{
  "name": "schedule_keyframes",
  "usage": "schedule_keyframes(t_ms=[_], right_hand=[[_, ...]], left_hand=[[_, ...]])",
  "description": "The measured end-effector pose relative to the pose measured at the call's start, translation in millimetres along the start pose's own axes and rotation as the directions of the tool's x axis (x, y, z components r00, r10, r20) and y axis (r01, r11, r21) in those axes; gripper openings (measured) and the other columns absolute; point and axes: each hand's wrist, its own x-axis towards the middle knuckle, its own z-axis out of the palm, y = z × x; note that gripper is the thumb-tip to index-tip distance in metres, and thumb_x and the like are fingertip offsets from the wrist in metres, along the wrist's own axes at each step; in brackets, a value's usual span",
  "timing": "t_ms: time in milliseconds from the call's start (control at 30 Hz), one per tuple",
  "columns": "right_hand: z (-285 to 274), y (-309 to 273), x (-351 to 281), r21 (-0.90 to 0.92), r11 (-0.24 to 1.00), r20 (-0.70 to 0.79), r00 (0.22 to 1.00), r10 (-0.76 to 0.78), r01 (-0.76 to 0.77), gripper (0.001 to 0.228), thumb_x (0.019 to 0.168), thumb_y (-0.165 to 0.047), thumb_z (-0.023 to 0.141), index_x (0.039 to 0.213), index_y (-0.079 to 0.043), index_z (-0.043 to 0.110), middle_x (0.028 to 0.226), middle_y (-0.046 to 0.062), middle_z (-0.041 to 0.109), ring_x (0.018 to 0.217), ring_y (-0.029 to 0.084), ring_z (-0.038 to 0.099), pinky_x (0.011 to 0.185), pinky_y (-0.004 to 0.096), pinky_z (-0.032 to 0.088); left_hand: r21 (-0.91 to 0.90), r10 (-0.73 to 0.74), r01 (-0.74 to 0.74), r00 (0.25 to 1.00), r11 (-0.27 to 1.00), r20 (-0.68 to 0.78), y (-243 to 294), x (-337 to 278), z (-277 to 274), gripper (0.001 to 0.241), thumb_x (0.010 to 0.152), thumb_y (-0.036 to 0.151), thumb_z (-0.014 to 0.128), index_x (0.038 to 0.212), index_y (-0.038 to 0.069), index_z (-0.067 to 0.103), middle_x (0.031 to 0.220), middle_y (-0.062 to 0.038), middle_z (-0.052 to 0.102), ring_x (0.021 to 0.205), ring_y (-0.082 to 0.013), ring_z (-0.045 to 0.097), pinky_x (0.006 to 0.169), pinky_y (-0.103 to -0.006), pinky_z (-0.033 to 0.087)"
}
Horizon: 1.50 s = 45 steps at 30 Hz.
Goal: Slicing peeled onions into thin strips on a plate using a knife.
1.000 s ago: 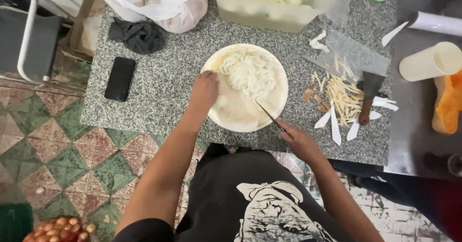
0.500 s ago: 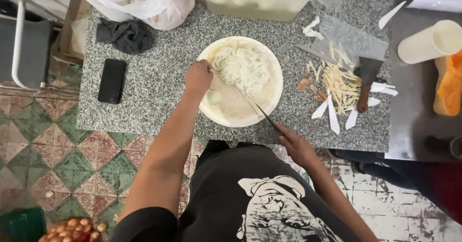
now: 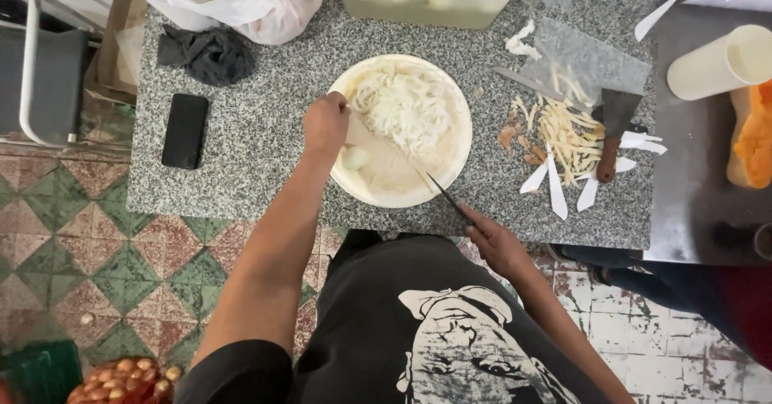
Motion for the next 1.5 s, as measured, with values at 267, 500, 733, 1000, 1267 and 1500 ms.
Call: schedule_keyframes(t_ms=[267, 500, 733, 1000, 1267, 1500], right_hand=[[-8, -38, -14, 0.011, 1.0, -0.025, 1.0, 0.019, -0.019, 0.051, 0.106, -0.027, 0.05, 0.156, -0.023, 0.046, 0.11, 0.029, 0.072, 0.075, 0.039, 0.072, 0.067, 0.048, 0.056], [18, -17, 21, -0.106, 0.985, 0.069, 0.99, -0.126, 0.133, 0.055, 0.107, -0.019, 0.044, 0.161, -0.023, 0.034, 0.152, 0.021, 0.05, 0.103, 0.044, 0.06, 0.088, 0.06, 0.051], [33, 14, 51, -0.256, 0.935, 0.153, 0.966, -0.21, 0.244, 0.057, 0.109, -0.032, 0.038, 0.164, -0.029, 0.027, 0.161, 0.008, 0.041, 0.144, 0.038, 0.042, 0.114, 0.059, 0.038], [36, 1, 67, -0.244, 0.931, 0.211, 0.952, -0.222, 0.272, 0.058, 0.108, -0.037, 0.032, 0.165, -0.031, 0.023, 0.163, 0.008, 0.038, 0.144, 0.037, 0.041, 0.114, 0.057, 0.038], [53, 26, 91, -0.208, 0.93, 0.192, 0.945, -0.265, 0.303, 0.058, 0.106, -0.028, 0.038, 0.164, -0.023, 0.031, 0.161, 0.012, 0.041, 0.142, 0.038, 0.045, 0.113, 0.055, 0.039], [42, 37, 64, -0.313, 0.929, 0.205, 0.969, -0.136, 0.196, 0.061, 0.105, -0.021, 0.044, 0.163, -0.028, 0.028, 0.162, 0.01, 0.041, 0.143, 0.038, 0.043, 0.117, 0.058, 0.035]], left_hand=[[-0.341, -0.035, 0.107, 0.977, 0.934, 0.211, 68, -96, 4, 0.024, 0.097, 0.025, 0.062, 0.11, 0.01, 0.076, 0.093, -0.018, 0.077, 0.092, -0.0392, 0.074, 0.086, -0.0512, 0.058], [-0.266, -0.027, 0.082, 0.979, 0.961, 0.203, 25, -113, 86, 0.027, 0.1, 0.033, 0.063, 0.117, 0.015, 0.073, 0.102, -0.01, 0.078, 0.094, -0.0333, 0.075, 0.083, -0.0466, 0.06], [0.074, 0.576, -0.572, 0.802, 0.817, -0.158, -3, -134, 85, 0.023, 0.103, 0.019, 0.06, 0.121, 0.007, 0.069, 0.109, -0.018, 0.068, 0.101, -0.0369, 0.07, 0.09, -0.0425, 0.056], [0.373, 0.743, -0.672, 0.664, 0.64, -0.078, 26, -141, 56, 0.03, 0.102, 0.017, 0.051, 0.129, 0.009, 0.064, 0.132, -0.01, 0.06, 0.116, -0.0286, 0.061, 0.089, -0.0374, 0.052], [0.411, 0.753, -0.664, 0.652, 0.625, -0.092, 23, -140, 67, 0.032, 0.101, 0.018, 0.05, 0.129, 0.009, 0.062, 0.132, -0.01, 0.06, 0.12, -0.0272, 0.06, 0.092, -0.0366, 0.05], [0.4, 0.745, -0.657, 0.657, 0.639, -0.112, 18, -140, 75, 0.033, 0.1, 0.017, 0.051, 0.129, 0.007, 0.061, 0.132, -0.014, 0.059, 0.121, -0.0304, 0.06, 0.094, -0.0388, 0.049]])
